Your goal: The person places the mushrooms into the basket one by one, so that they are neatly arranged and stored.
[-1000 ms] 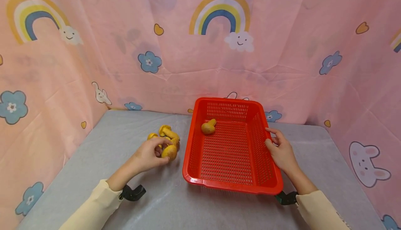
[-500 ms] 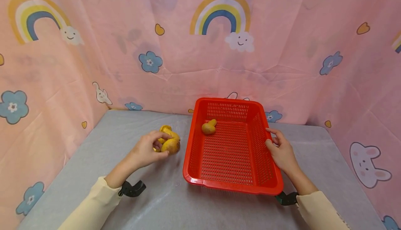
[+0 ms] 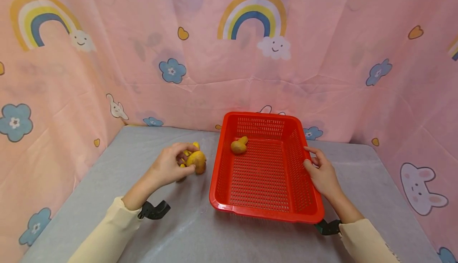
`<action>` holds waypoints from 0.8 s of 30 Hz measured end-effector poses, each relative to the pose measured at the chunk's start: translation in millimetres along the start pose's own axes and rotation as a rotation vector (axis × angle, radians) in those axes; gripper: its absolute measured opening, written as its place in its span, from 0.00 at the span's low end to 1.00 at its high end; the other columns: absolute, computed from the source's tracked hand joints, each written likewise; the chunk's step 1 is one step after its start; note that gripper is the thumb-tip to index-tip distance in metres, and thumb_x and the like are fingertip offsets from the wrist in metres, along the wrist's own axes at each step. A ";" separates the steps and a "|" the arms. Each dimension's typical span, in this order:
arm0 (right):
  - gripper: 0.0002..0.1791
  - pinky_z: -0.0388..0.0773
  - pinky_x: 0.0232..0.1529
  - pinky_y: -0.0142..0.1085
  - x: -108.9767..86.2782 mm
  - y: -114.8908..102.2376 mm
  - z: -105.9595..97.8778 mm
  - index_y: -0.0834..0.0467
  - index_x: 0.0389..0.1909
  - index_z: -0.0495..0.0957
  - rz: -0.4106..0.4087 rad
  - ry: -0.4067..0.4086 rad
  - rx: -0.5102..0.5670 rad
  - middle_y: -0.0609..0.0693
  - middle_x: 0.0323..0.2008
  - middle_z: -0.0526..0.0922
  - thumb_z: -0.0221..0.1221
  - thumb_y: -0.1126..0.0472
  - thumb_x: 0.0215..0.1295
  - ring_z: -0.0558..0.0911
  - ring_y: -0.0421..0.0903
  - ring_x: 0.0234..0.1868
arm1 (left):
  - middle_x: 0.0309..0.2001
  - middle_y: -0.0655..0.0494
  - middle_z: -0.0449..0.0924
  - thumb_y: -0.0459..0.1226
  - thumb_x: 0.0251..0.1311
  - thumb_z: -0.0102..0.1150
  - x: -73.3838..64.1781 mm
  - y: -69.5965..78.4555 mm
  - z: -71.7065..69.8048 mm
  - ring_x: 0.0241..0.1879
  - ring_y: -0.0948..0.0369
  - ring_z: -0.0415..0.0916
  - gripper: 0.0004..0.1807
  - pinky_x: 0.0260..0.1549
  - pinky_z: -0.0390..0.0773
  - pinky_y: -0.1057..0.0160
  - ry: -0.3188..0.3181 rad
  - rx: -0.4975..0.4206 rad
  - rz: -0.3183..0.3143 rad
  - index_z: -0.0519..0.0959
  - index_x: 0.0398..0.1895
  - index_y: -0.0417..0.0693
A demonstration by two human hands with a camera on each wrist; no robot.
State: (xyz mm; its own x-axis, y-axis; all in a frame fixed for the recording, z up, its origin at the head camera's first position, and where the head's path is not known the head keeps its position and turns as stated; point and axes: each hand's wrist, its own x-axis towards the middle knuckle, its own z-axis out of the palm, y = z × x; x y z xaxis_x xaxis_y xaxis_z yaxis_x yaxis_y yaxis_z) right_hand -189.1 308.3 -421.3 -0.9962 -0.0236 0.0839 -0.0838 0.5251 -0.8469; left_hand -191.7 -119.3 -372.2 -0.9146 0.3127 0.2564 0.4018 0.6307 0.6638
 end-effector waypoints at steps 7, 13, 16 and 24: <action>0.28 0.83 0.27 0.37 -0.2 -0.7 -0.1 0.61 0.72 0.53 0.006 -0.004 0.000 0.75 0.52 0.74 0.42 0.55 0.75 0.86 0.41 0.28 | 0.46 0.50 0.79 0.34 0.45 0.68 4.6 5.6 -1.0 0.36 0.58 0.77 0.20 0.33 0.80 0.66 0.014 -0.009 -0.003 0.80 0.46 0.47; 0.28 0.83 0.26 0.37 -0.3 -0.2 -0.1 0.61 0.72 0.53 -0.003 -0.005 0.000 0.75 0.52 0.74 0.42 0.55 0.75 0.86 0.41 0.28 | 0.45 0.51 0.79 0.32 0.45 0.66 9.1 8.7 -2.3 0.34 0.58 0.76 0.20 0.34 0.81 0.60 0.023 -0.041 0.009 0.80 0.46 0.48; 0.28 0.83 0.26 0.37 0.1 0.6 -0.3 0.62 0.72 0.53 -0.011 -0.005 0.002 0.75 0.51 0.74 0.42 0.56 0.75 0.86 0.41 0.28 | 0.46 0.52 0.79 0.32 0.45 0.66 12.0 10.0 -2.6 0.34 0.58 0.77 0.19 0.34 0.82 0.58 0.024 -0.051 0.020 0.80 0.45 0.49; 0.28 0.83 0.25 0.38 1.2 2.7 -0.7 0.61 0.72 0.54 -0.018 -0.007 -0.001 0.74 0.51 0.75 0.42 0.56 0.75 0.85 0.42 0.28 | 0.48 0.54 0.79 0.33 0.46 0.67 17.4 15.6 -3.3 0.37 0.58 0.75 0.19 0.31 0.80 0.65 0.018 -0.053 0.034 0.80 0.46 0.50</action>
State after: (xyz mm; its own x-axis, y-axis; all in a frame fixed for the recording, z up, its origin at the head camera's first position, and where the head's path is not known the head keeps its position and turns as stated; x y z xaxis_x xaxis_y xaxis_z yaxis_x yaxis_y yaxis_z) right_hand -190.4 310.2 -423.1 -0.9946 -0.0390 0.0958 -0.1020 0.5254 -0.8447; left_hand -201.5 -106.3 -355.1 -0.9013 0.3199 0.2921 0.4302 0.5810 0.6910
